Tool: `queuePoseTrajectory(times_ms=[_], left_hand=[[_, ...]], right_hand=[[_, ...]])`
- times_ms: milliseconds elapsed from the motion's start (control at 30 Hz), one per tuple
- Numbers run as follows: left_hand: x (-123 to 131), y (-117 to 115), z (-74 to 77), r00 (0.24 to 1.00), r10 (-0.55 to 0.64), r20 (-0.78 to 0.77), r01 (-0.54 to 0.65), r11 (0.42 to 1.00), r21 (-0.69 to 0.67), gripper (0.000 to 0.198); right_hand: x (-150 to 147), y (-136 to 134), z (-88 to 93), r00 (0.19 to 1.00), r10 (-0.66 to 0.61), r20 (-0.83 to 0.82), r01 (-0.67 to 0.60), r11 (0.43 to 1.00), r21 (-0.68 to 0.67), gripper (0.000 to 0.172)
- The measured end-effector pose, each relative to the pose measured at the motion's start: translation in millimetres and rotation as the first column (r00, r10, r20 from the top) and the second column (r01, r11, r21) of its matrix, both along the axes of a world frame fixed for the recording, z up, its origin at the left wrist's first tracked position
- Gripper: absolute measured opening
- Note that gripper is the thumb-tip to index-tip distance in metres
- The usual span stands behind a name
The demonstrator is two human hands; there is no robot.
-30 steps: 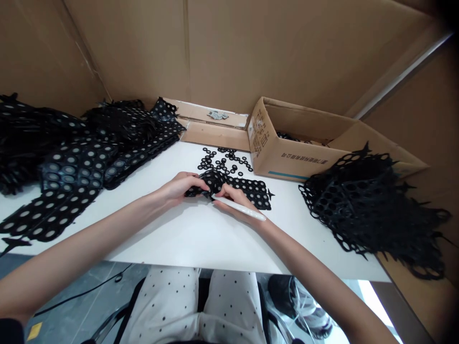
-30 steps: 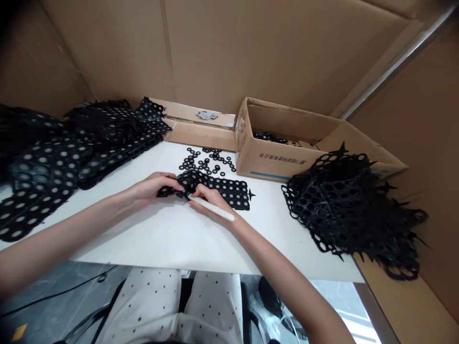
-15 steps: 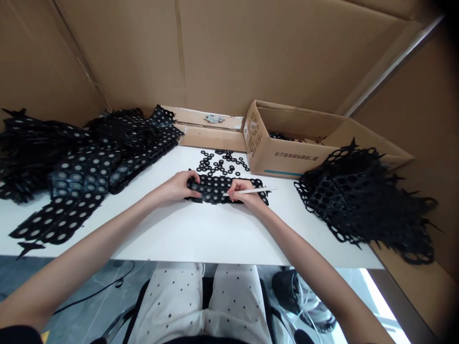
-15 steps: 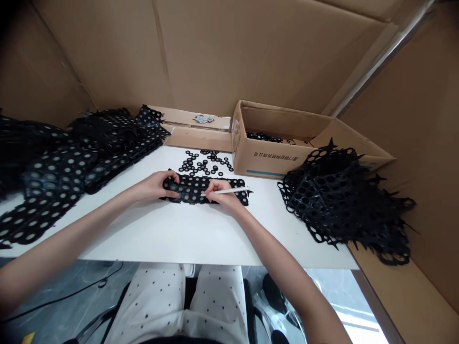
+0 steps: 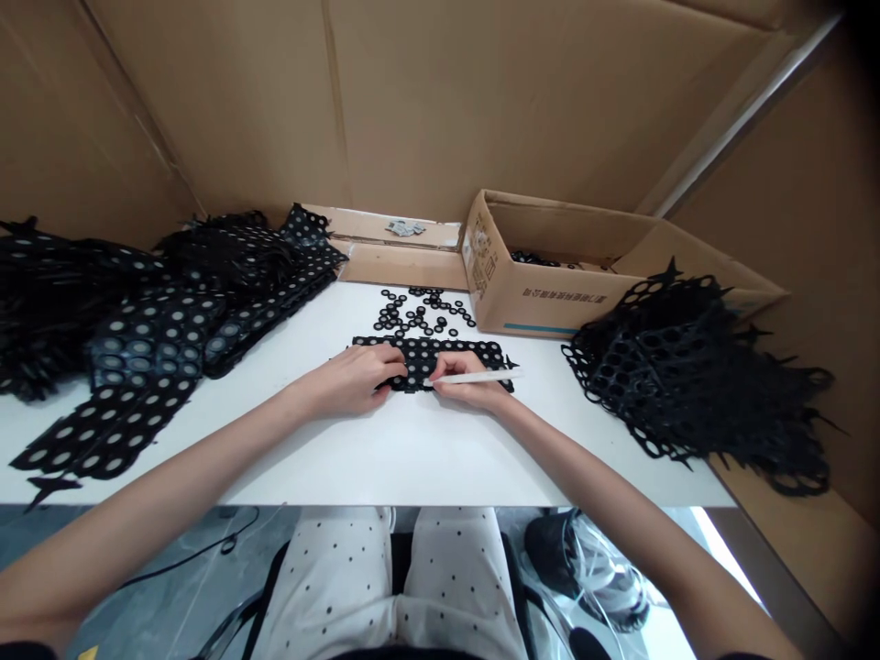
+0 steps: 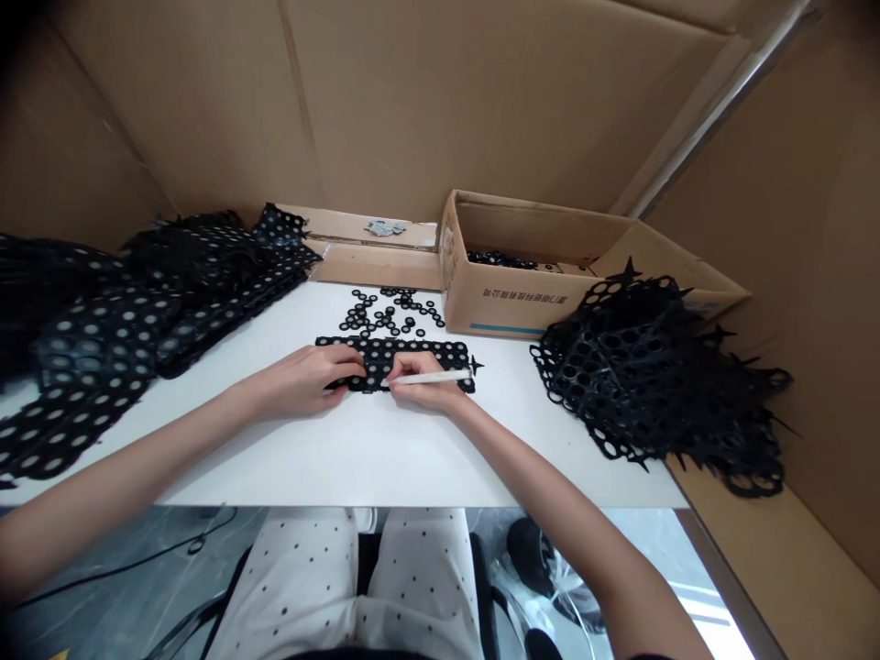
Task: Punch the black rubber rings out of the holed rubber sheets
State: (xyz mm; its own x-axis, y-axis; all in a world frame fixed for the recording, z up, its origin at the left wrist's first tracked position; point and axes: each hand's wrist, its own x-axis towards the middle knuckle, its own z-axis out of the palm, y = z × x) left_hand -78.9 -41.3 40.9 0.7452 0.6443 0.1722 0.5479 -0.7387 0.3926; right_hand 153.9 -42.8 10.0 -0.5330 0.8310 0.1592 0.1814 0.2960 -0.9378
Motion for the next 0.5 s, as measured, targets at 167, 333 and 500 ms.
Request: queuePoseTrajectory(times_ms=[167, 333, 500], left_hand=[[-4, 8, 1.2, 0.996, -0.081, 0.027, 0.081, 0.996, -0.021, 0.031], [-5, 15, -1.1, 0.995, -0.073, 0.065, 0.078, 0.994, -0.077, 0.03], [0, 16, -9.1, 0.992, -0.058, 0.11, 0.065, 0.996, -0.063, 0.023]], right_hand=[[1, 2, -3.0, 0.999, 0.029, 0.031, -0.031, 0.996, 0.085, 0.009], [1, 2, -3.2, 0.999, 0.03, 0.034, -0.033, 0.996, 0.088, 0.01], [-1, 1, -3.1, 0.997, 0.035, 0.064, -0.041, 0.994, 0.1, 0.01]])
